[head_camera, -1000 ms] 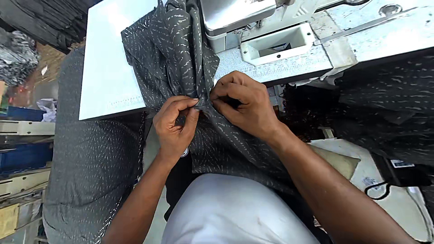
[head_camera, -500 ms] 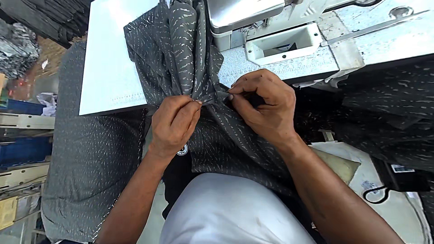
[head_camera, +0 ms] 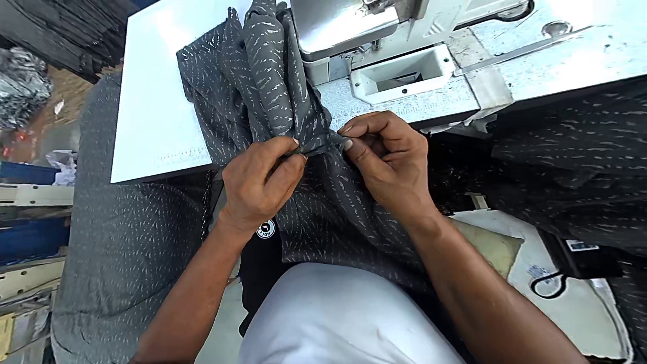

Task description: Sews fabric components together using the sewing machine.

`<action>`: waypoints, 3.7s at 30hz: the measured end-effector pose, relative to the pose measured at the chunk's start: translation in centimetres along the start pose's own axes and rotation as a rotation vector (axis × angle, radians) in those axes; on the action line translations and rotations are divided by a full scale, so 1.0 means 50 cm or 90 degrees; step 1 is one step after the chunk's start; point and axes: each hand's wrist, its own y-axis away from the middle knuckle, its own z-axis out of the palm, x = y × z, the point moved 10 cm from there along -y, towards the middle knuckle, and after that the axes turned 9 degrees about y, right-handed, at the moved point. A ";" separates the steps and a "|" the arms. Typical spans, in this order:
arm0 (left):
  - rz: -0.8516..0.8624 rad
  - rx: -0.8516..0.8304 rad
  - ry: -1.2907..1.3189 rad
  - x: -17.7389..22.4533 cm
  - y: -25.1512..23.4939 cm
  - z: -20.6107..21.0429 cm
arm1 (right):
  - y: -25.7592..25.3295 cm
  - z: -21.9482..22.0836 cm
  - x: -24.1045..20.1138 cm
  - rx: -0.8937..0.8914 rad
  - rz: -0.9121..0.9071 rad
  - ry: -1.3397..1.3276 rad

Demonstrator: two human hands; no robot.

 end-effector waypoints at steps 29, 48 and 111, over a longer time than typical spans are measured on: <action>0.016 0.049 -0.038 0.011 -0.025 -0.018 | 0.014 -0.003 -0.048 0.120 -0.201 0.174; -0.089 -0.015 0.015 -0.007 -0.038 0.000 | 0.006 -0.008 -0.035 0.066 -0.142 0.144; -0.772 -0.206 0.067 -0.533 0.035 0.019 | 0.051 -0.013 -0.032 -0.146 0.108 0.284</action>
